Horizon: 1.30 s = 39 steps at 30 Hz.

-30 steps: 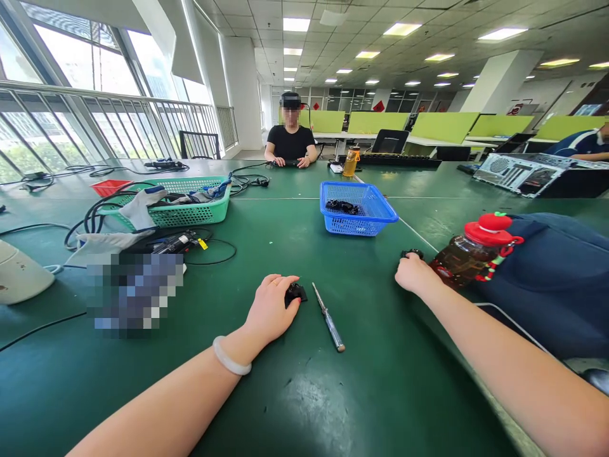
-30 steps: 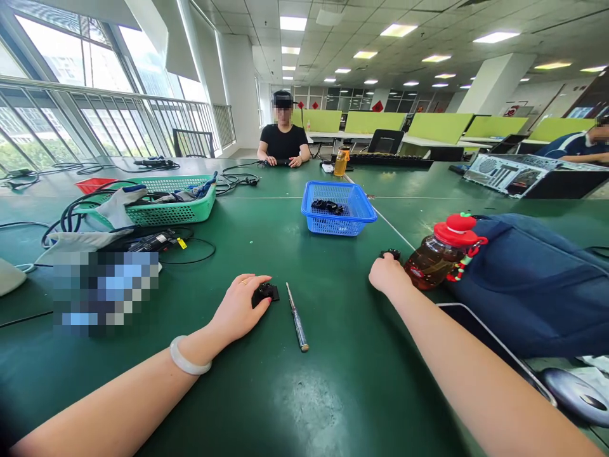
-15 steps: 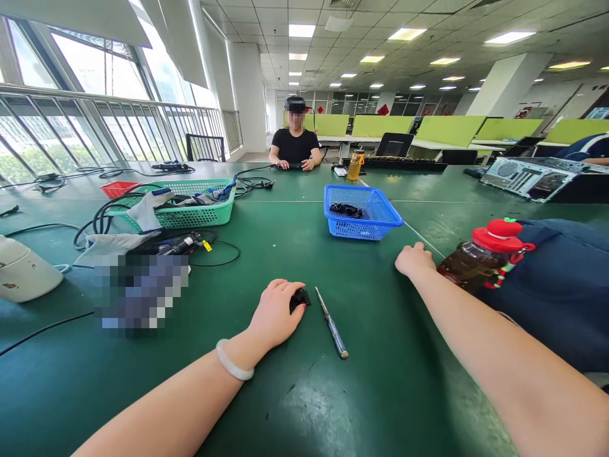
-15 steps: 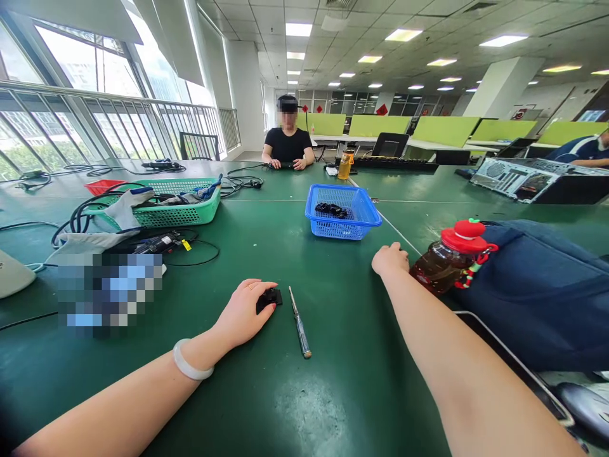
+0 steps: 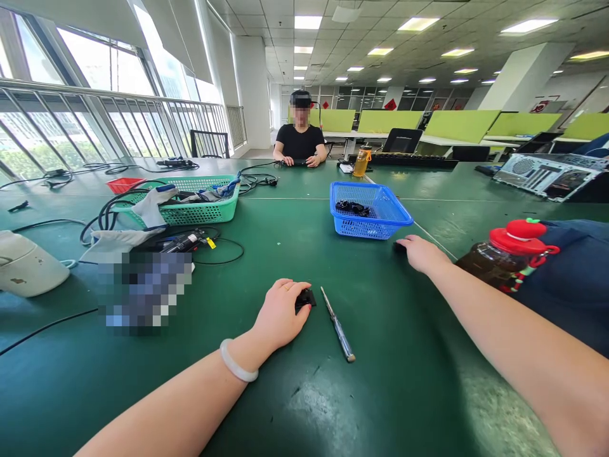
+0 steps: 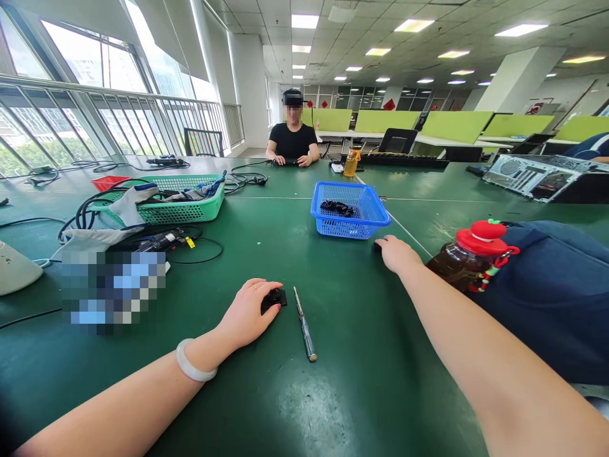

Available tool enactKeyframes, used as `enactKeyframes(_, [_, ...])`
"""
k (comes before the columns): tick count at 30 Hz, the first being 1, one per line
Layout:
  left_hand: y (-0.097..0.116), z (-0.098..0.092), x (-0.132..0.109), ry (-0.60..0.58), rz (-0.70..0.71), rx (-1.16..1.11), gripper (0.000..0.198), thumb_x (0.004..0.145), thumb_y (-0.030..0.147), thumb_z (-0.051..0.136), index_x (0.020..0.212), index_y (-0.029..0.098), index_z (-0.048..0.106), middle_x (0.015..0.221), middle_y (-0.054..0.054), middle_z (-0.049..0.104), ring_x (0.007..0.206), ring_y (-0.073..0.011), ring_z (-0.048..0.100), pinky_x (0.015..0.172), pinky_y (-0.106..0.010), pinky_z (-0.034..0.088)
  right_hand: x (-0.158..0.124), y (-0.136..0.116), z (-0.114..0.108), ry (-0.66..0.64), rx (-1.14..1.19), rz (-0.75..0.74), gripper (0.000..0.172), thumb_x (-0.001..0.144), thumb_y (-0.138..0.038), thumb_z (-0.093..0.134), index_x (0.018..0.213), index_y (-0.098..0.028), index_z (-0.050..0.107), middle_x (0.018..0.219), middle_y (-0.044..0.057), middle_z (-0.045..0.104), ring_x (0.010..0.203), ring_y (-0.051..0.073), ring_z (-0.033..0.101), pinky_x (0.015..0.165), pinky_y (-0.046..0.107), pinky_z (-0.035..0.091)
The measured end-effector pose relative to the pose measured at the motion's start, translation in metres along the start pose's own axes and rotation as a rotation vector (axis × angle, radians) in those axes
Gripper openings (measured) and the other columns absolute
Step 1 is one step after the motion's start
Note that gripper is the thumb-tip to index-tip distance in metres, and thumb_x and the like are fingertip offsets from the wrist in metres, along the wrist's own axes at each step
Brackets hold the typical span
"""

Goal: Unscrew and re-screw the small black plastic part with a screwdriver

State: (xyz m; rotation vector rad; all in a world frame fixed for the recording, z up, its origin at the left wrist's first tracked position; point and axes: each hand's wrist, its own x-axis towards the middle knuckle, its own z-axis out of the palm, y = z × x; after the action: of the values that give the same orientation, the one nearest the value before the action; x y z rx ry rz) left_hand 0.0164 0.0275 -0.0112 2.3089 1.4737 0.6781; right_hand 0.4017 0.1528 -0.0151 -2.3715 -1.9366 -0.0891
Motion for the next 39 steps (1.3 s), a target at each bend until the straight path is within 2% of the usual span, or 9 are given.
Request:
enactKeyframes(4, [-0.001,0.0,0.0,0.021,0.011,-0.002,0.034,0.081,0.023,0.057,0.115,0.024,0.06,0.114,-0.004,0.064,0.118,-0.0243,0.047,0.106,-0.046,0.041,-0.023,-0.01,-0.003,0.07,-0.127,-0.146,0.065,0.079,-0.009,0.042,0.144,-0.015,0.04,0.144,0.01,0.033,0.126,0.025,0.042,0.11,0.039,0.035])
enactKeyframes(7, [-0.001,0.0,0.0,0.019,0.015,0.0,0.034,0.081,0.023,0.057,0.115,0.024,0.06,0.114,-0.004,0.064,0.119,-0.0243,0.047,0.106,-0.047,0.041,-0.06,-0.008,-0.021,0.412,-0.181,-0.269,0.056,0.085,-0.019,0.045,0.14,-0.014,0.043,0.143,0.009,0.033,0.132,0.028,0.032,0.113,0.044,0.03])
enactKeyframes(12, [-0.001,0.002,0.001,0.046,0.043,-0.001,0.034,0.08,0.022,0.058,0.113,0.025,0.06,0.114,-0.004,0.063,0.117,-0.0236,0.048,0.105,-0.046,0.042,-0.106,0.036,-0.056,0.797,-0.215,0.001,0.085,0.065,-0.034,0.077,0.139,-0.022,0.039,0.15,0.01,0.015,0.135,0.043,0.011,0.104,0.066,0.02])
enactKeyframes(15, [-0.002,0.002,0.001,0.058,0.057,0.003,0.034,0.08,0.022,0.058,0.113,0.025,0.06,0.113,-0.004,0.064,0.117,-0.0237,0.049,0.105,-0.047,0.043,-0.105,0.068,-0.057,0.699,-0.213,0.044,0.1,0.056,-0.041,0.085,0.141,-0.021,0.036,0.149,0.016,0.009,0.133,0.045,0.016,0.099,0.062,0.032])
enactKeyframes(19, [-0.003,0.002,0.001,0.033,0.04,0.011,0.034,0.08,0.023,0.057,0.114,0.025,0.06,0.114,-0.004,0.064,0.118,-0.0236,0.049,0.106,-0.047,0.042,-0.09,0.086,-0.048,0.682,-0.224,-0.067,0.078,0.067,-0.046,0.079,0.131,-0.015,0.047,0.147,0.017,0.006,0.135,0.032,0.023,0.11,0.043,0.033])
enactKeyframes(24, [-0.002,0.001,0.001,0.019,0.034,0.009,0.034,0.081,0.024,0.057,0.115,0.024,0.059,0.115,-0.005,0.063,0.118,-0.0239,0.047,0.106,-0.047,0.041,-0.092,0.075,-0.054,0.677,-0.223,-0.084,0.071,0.071,-0.044,0.076,0.13,-0.013,0.049,0.147,0.017,0.004,0.136,0.033,0.022,0.114,0.041,0.029])
enactKeyframes(29, [0.0,0.0,0.0,0.015,0.036,0.005,0.036,0.08,0.023,0.057,0.117,0.024,0.058,0.117,-0.004,0.062,0.12,-0.0241,0.046,0.107,-0.047,0.04,-0.147,0.056,-0.037,0.725,-0.244,-0.041,0.056,0.086,-0.046,0.056,0.133,-0.018,0.046,0.15,0.013,0.007,0.142,0.034,0.006,0.117,0.05,0.019])
enactKeyframes(35, [0.001,-0.001,0.0,0.024,0.042,0.016,0.037,0.08,0.022,0.057,0.117,0.025,0.058,0.118,-0.004,0.062,0.12,-0.0241,0.046,0.107,-0.047,0.041,-0.209,0.097,0.027,0.251,-0.055,-0.137,0.054,0.08,-0.051,0.031,0.115,-0.023,0.061,0.134,0.008,0.044,0.122,0.03,0.048,0.107,0.047,0.042])
enactKeyframes(39, [-0.001,-0.001,-0.001,0.023,0.038,0.026,0.038,0.081,0.024,0.056,0.119,0.025,0.057,0.118,-0.004,0.061,0.12,-0.0238,0.046,0.108,-0.047,0.039,-0.218,0.127,0.041,0.167,0.002,-0.145,0.061,0.08,-0.054,0.026,0.118,-0.024,0.063,0.134,0.006,0.046,0.125,0.027,0.047,0.108,0.044,0.043])
